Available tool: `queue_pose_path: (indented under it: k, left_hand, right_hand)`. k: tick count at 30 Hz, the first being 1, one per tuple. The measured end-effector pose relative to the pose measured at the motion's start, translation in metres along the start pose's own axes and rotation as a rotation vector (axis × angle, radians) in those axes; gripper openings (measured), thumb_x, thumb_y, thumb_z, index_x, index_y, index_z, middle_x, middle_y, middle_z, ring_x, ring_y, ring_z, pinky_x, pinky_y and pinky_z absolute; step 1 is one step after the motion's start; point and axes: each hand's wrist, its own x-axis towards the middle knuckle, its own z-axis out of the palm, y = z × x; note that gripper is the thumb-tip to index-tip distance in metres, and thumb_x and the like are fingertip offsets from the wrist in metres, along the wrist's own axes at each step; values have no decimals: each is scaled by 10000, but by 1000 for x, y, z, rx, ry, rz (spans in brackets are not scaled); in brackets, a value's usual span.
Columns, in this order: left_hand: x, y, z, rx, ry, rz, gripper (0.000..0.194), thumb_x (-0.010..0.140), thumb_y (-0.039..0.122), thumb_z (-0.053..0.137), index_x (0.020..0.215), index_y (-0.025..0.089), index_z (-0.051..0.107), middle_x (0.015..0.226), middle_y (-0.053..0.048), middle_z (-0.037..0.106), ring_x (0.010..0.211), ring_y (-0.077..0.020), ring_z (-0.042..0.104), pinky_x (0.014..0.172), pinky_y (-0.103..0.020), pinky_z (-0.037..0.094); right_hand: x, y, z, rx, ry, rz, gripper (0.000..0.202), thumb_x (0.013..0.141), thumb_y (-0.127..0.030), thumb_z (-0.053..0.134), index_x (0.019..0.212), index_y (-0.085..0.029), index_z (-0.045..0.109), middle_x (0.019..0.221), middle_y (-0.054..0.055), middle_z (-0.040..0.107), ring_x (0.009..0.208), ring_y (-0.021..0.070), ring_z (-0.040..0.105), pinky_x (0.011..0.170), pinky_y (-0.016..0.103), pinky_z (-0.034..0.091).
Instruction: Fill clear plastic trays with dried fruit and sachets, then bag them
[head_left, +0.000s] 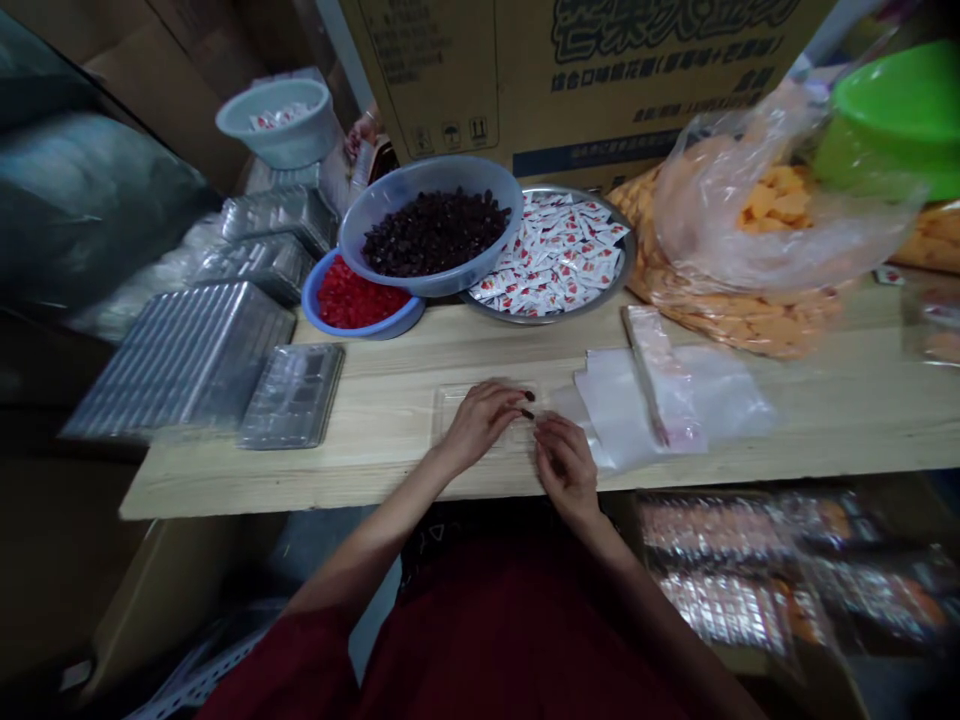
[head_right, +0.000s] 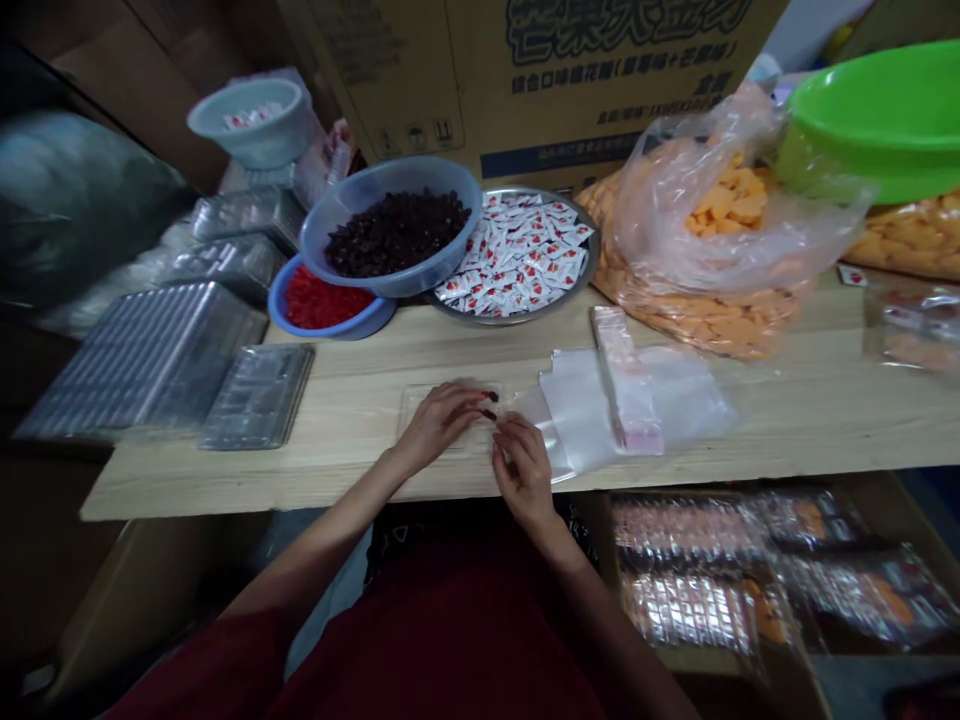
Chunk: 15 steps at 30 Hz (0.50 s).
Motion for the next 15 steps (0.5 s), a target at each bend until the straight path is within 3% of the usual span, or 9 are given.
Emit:
queue_pose_path:
  k: [2,4,6,8,9,10,13,15]
  left_hand:
    - [3,1,-7,35,-26,2,182,983,315,591,1096,279,729,1116,-57,764,1059,-238,678,956,-436,498]
    - [7,-3,-23,82,61,-40,178,989,329,573,1044,269,732,1055,-59,768,1014,-235,691,922,-413,502]
    - [13,-15,-54,119,337,-160,210,1004,354,531,1053,247,705,1017,-58,757,959,-216,692,863,-363,512]
    - [17,-36,-95,173,669,-311,242,1021,362,469,1067,224,662,965,-46,732,885,-192,679,812,-319,512]
    - [19,-49,-118,220,787,-378,241,1019,355,456,1062,214,646,934,-39,716,859,-186,669,815,-313,510]
    - [22,-63,-140,272,830,-437,214,1000,339,480,1045,205,641,927,-41,706,860,-190,662,834,-318,508]
    - [35,-105,-190,395,649,-589,174,798,300,729,911,184,666,953,-78,691,938,-248,644,914,-376,495]
    - [46,-124,-207,378,503,-641,226,667,278,829,795,189,666,879,-75,683,924,-269,637,909,-392,491]
  right_hand:
    - [3,2,1,-36,-64,-12,343,958,-132,570,1258,-264,673,1313,93,664,1353,284,526,1096,562,486]
    - [5,3,1,-52,-101,-14,376,964,-135,566,1302,-275,654,1345,87,653,1378,289,504,1116,582,463]
    - [5,3,1,-31,-84,-18,369,961,-124,573,1288,-272,659,1298,95,664,1346,290,529,1093,577,482]
    - [3,4,0,6,-44,-23,352,952,-104,584,1255,-262,667,1252,105,663,1303,288,558,1057,563,510]
    - [2,4,0,22,-28,-25,345,949,-95,586,1241,-259,668,1239,108,659,1283,285,570,1040,555,521]
    - [2,4,0,35,-19,-25,341,948,-89,587,1233,-257,668,1235,110,655,1270,284,578,1031,552,528]
    - [0,5,2,42,-33,-29,316,950,-96,586,1211,-254,671,1226,110,653,1256,286,587,1024,557,533]
    - [-1,6,4,31,-41,-35,294,956,-111,585,1195,-254,677,1216,109,659,1251,290,591,1018,564,537]
